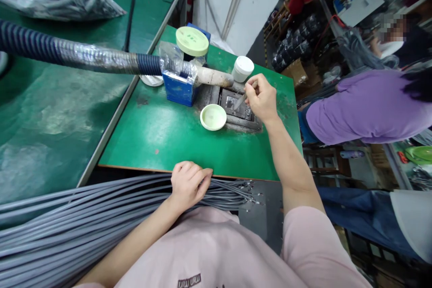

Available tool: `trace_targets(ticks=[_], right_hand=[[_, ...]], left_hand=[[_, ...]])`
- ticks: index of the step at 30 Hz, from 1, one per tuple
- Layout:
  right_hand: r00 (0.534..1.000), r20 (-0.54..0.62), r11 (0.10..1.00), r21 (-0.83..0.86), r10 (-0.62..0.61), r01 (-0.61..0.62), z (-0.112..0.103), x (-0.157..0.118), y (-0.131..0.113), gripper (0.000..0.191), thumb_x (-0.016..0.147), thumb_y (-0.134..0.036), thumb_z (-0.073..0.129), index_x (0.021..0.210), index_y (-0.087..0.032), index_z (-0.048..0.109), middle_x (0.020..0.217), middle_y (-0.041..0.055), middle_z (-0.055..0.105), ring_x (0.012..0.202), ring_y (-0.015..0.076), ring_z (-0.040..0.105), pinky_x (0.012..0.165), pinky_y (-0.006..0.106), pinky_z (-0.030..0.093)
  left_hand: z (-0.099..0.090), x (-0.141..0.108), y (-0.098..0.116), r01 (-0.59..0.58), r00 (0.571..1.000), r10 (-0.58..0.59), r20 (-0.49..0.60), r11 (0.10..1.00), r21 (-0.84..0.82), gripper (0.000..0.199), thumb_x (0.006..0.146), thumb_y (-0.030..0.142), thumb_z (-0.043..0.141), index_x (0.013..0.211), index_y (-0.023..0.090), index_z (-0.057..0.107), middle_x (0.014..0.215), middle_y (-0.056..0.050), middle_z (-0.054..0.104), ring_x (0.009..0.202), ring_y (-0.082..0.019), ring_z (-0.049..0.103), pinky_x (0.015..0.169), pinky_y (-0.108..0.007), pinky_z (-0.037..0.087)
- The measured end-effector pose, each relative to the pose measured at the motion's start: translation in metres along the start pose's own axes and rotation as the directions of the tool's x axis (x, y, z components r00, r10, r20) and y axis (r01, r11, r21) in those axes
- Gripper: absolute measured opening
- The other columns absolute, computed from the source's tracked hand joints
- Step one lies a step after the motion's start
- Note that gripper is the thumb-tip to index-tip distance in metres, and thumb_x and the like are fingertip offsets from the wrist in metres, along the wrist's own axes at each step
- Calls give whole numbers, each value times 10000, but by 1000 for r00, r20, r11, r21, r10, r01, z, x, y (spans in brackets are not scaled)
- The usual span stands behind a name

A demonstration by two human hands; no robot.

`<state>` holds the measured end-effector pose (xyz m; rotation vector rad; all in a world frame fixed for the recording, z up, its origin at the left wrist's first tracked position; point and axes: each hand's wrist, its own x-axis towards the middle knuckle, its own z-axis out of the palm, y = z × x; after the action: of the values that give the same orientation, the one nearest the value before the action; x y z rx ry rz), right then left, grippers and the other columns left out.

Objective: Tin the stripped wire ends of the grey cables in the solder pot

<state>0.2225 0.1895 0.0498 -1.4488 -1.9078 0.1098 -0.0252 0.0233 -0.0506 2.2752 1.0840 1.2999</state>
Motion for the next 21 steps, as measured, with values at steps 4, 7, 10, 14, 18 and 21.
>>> trace_targets(ticks=[4, 7, 10, 14, 18, 21], right_hand=[[999, 28, 998, -52, -27, 28, -3, 2, -3, 188, 924, -358, 444, 803, -232, 512, 639, -29, 517, 589, 141, 541, 619, 309, 485], [998, 57, 996, -80, -34, 38, -5, 3, -6, 153, 913, -312, 456, 790, -231, 499, 627, -32, 499, 593, 146, 538, 630, 316, 478], [996, 85, 993, -110, -36, 45, -6, 4, -9, 116, 898, -267, 465, 791, -228, 491, 638, -32, 503, 606, 148, 533, 646, 321, 470], [992, 122, 986, -155, -44, 63, -6, 6, -11, 96, 888, -234, 451, 800, -219, 487, 660, -22, 518, 619, 152, 520, 659, 326, 458], [984, 171, 978, -195, -42, 75, -6, 7, -11, 74, 869, -202, 456, 805, -220, 487, 684, -10, 538, 646, 166, 534, 672, 333, 451], [978, 201, 972, -212, -53, 96, -4, 9, -13, 74, 863, -186, 455, 813, -225, 495, 695, 1, 561, 674, 179, 550, 683, 334, 455]], left_hand=[[0, 0, 0, -3, 1000, 3, -5, 1000, -2, 101, 797, 127, 634, 853, 211, 631, 628, 24, 602, 651, -147, 506, 714, -322, 356], [0, 0, 0, 1, 1000, -1, 1, 1000, -3, 101, 798, 128, 631, 853, 212, 634, 630, 25, 602, 653, -147, 509, 719, -324, 357], [0, -1, 0, 2, 1000, -2, 1, 1000, -3, 97, 799, 129, 628, 847, 213, 636, 629, 25, 601, 655, -147, 512, 721, -325, 357], [0, -1, 0, 1, 1000, -1, -3, 1000, -2, 98, 796, 128, 629, 842, 214, 638, 625, 27, 601, 654, -145, 515, 720, -322, 358], [-1, 0, 0, 3, 1000, -3, 2, 1000, 8, 79, 807, 143, 614, 830, 212, 644, 621, 25, 600, 643, -140, 519, 718, -322, 360], [-1, 0, 0, 1, 1000, -1, 7, 1000, 13, 80, 808, 142, 611, 829, 212, 644, 616, 23, 597, 642, -141, 520, 712, -323, 361]])
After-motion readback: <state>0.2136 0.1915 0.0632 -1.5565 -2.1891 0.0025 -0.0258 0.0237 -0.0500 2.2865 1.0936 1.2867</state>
